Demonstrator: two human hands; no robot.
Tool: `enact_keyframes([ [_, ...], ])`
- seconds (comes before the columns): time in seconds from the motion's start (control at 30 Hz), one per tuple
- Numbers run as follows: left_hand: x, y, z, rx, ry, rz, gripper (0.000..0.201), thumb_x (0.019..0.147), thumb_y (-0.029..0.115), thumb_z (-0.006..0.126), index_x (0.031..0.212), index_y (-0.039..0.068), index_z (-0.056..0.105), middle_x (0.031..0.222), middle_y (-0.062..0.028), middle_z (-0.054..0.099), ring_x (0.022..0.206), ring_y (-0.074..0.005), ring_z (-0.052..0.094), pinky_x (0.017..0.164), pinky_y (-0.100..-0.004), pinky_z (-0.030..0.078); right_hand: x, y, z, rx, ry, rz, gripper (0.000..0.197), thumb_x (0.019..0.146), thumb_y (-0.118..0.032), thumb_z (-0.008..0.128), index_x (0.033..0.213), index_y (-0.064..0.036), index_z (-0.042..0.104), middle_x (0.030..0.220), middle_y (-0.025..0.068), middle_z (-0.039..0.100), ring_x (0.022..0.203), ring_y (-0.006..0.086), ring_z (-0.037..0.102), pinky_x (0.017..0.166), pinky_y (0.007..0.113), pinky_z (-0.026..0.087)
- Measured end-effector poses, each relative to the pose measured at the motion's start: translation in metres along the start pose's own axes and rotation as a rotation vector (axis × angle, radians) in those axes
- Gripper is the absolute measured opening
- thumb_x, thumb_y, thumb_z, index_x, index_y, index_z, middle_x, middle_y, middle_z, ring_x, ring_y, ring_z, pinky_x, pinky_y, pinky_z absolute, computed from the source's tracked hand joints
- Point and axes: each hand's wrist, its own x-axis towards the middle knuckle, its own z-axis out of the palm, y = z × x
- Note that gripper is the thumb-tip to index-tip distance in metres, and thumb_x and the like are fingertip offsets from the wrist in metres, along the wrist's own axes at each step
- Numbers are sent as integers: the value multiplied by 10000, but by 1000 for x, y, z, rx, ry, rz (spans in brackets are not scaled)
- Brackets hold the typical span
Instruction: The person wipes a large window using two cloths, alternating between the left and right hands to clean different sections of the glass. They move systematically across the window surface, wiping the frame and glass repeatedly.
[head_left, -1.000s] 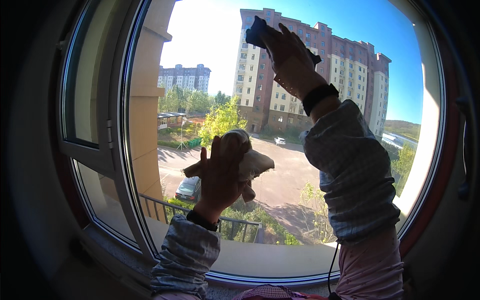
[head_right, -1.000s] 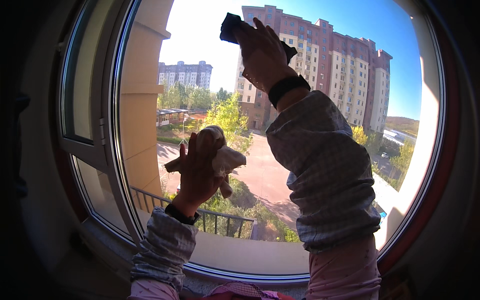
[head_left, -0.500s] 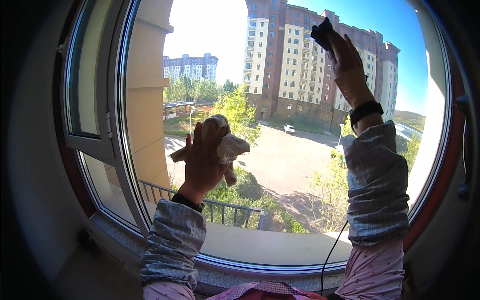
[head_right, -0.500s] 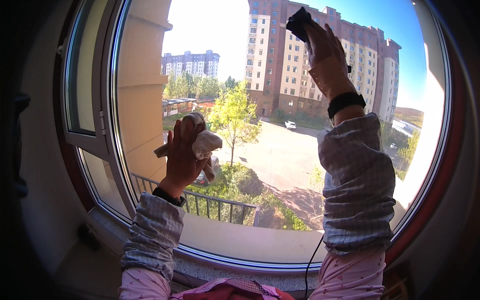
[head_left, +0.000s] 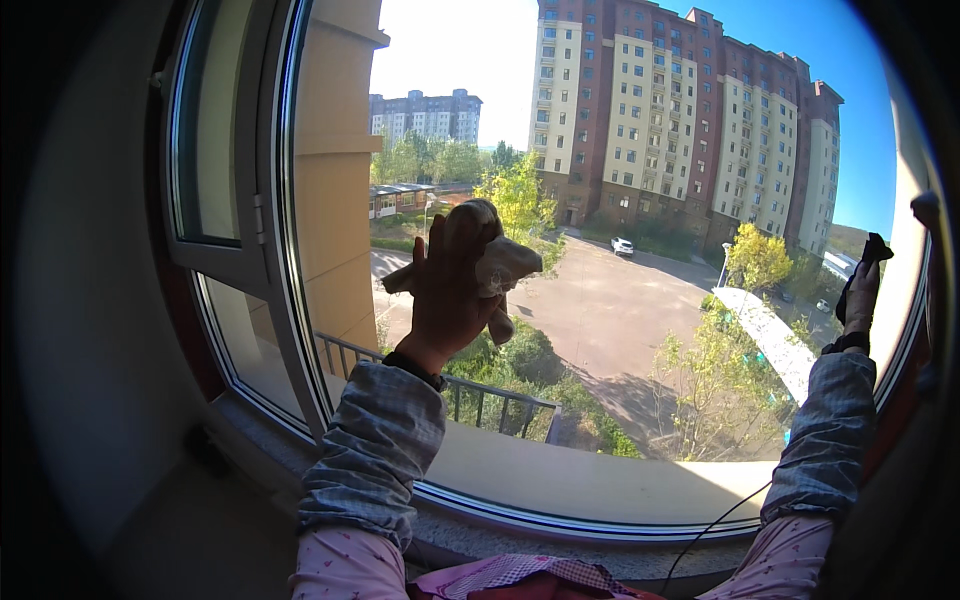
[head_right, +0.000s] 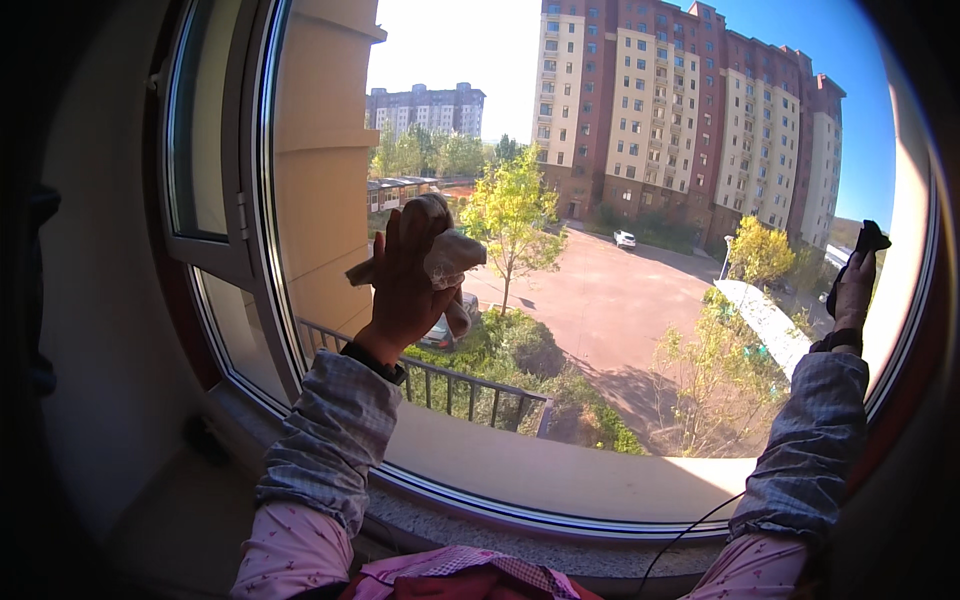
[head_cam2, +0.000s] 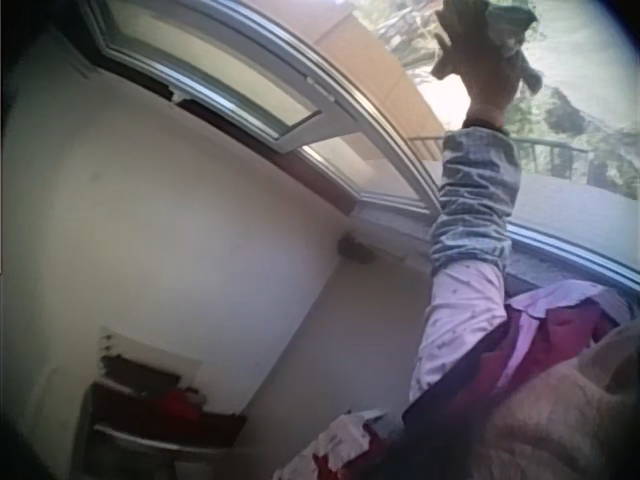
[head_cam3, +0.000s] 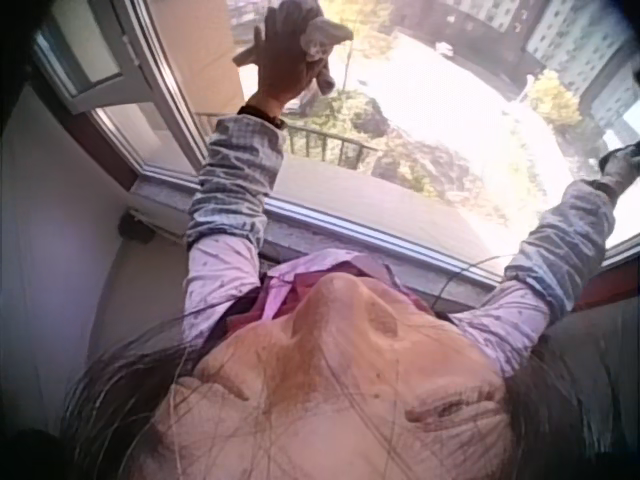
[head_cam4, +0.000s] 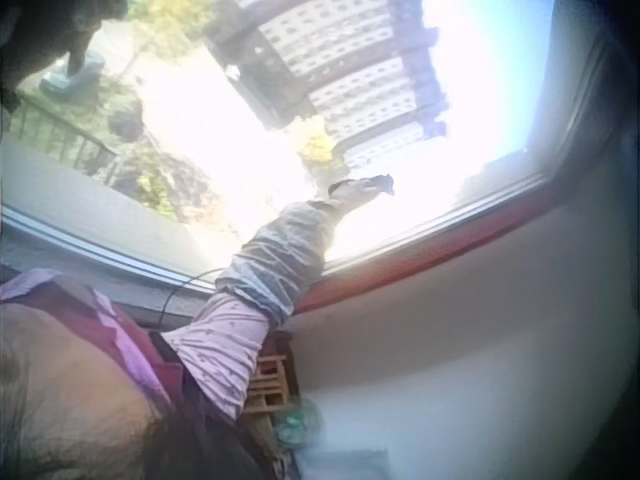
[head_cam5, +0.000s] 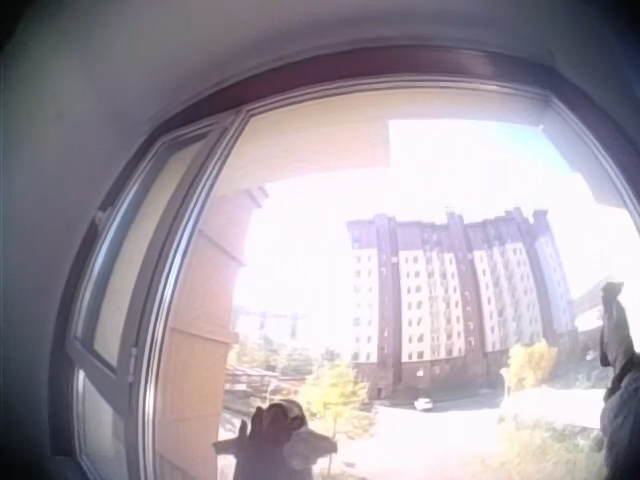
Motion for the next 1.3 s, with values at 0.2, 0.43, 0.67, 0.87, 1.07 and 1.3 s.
enact_keyframes([
  [0.2, 3, -3, -22, 9, -91, 158, 763, 884, 423, 713, 1547, 159, 442, 1622, -153, 326, 1480, -497, 273, 1130, -704, 276, -22, 18, 3, 45, -58, 254, 539, 1079, -277, 438, 1552, -28, 372, 1438, 305, 554, 1357, 459, 500, 1104, 466, 417],
  [0.43, -10, -68, -66, 56, -227, 144, 740, 861, 334, 722, 1536, 191, 453, 1609, -136, 366, 1520, -454, 245, 1190, -668, 215, -37, -159, -10, 100, 39, -10, 467, 1088, -227, 441, 1501, -9, 439, 1451, 275, 550, 1346, 452, 502, 1093, 459, 421],
  [0.67, -38, -191, -73, -23, -62, 36, 786, 804, 287, 795, 1512, 164, 476, 1571, -143, 382, 1486, -474, 301, 1172, -673, 260, -85, -422, 30, 12, 77, -310, 396, 1093, -185, 476, 1477, -93, 494, 1323, 198, 596, 1249, 396, 571, 1037, 456, 491],
  [0.87, -40, -205, -73, -151, -117, 25, 840, 721, 222, 847, 1486, 182, 501, 1561, -135, 391, 1474, -485, 311, 1154, -663, 292, -178, -623, 53, 211, 136, -770, 462, 1001, -8, 544, 1452, -106, 520, 1420, 189, 568, 1349, 419, 500, 1143, 521, 422],
  [1.07, -44, -211, -74, 7, -117, 148, 765, 825, 311, 775, 1517, 195, 470, 1592, -109, 380, 1482, -469, 316, 1162, -659, 287, -304, -758, 52, 343, -157, -995, 495, 938, -3, 572, 1430, -54, 539, 1489, 148, 531, 1471, 386, 398, 1229, 518, 325],
  [1.3, -55, -242, -88, 86, -68, -23, 758, 859, 307, 757, 1544, 178, 458, 1616, -127, 370, 1496, -458, 306, 1183, -649, 270, -252, -724, 54, 396, -104, -1005, 513, 930, 5, 576, 1437, -66, 542, 1485, 161, 548, 1465, 386, 410, 1236, 493, 321],
])
